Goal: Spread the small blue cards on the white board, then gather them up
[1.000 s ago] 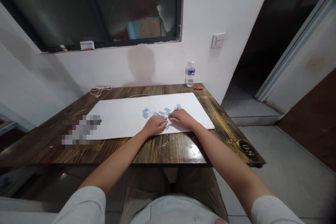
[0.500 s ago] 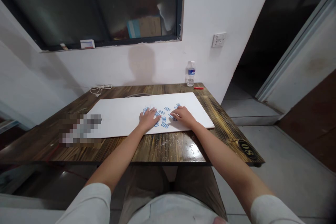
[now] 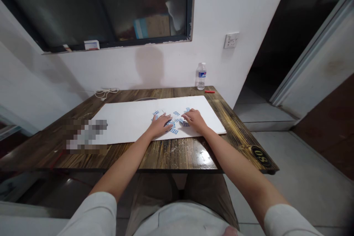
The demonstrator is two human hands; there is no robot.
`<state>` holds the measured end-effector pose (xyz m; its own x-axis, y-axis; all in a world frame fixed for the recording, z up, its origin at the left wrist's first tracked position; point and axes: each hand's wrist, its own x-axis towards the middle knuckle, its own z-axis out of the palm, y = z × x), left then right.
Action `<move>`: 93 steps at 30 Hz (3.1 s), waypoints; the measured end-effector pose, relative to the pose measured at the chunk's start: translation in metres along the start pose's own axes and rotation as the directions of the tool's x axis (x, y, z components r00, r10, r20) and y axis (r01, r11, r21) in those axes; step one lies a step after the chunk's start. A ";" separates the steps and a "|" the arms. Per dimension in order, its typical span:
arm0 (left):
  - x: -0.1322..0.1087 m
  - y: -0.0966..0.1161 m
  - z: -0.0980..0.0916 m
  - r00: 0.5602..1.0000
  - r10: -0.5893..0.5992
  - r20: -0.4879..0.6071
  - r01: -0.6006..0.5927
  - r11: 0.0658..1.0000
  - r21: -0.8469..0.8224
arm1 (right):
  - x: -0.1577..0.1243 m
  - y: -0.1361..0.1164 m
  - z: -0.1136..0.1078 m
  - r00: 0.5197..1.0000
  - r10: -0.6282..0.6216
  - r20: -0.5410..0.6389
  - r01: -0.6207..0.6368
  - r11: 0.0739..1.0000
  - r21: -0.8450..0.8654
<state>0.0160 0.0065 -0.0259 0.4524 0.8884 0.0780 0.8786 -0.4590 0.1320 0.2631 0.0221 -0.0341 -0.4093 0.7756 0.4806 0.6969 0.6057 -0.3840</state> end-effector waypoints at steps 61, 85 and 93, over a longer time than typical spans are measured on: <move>-0.006 0.010 0.002 0.983 -0.101 -0.152 0.118 0.987 0.105 | -0.005 0.005 0.005 0.979 0.062 0.196 -0.019 0.977 -0.214; -0.004 0.017 -0.001 0.986 0.165 -0.031 -0.161 0.981 0.105 | -0.007 -0.004 0.000 0.954 0.031 0.298 0.056 0.959 -0.278; -0.004 0.016 0.001 0.983 0.183 -0.005 -0.182 0.978 0.106 | -0.007 -0.002 -0.002 0.969 0.098 0.225 -0.024 0.951 -0.309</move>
<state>0.0281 -0.0043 -0.0250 0.6050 0.7892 0.1058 0.7930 -0.6092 0.0098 0.2655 0.0147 -0.0356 -0.4609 0.8512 0.2510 0.8546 0.5020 -0.1329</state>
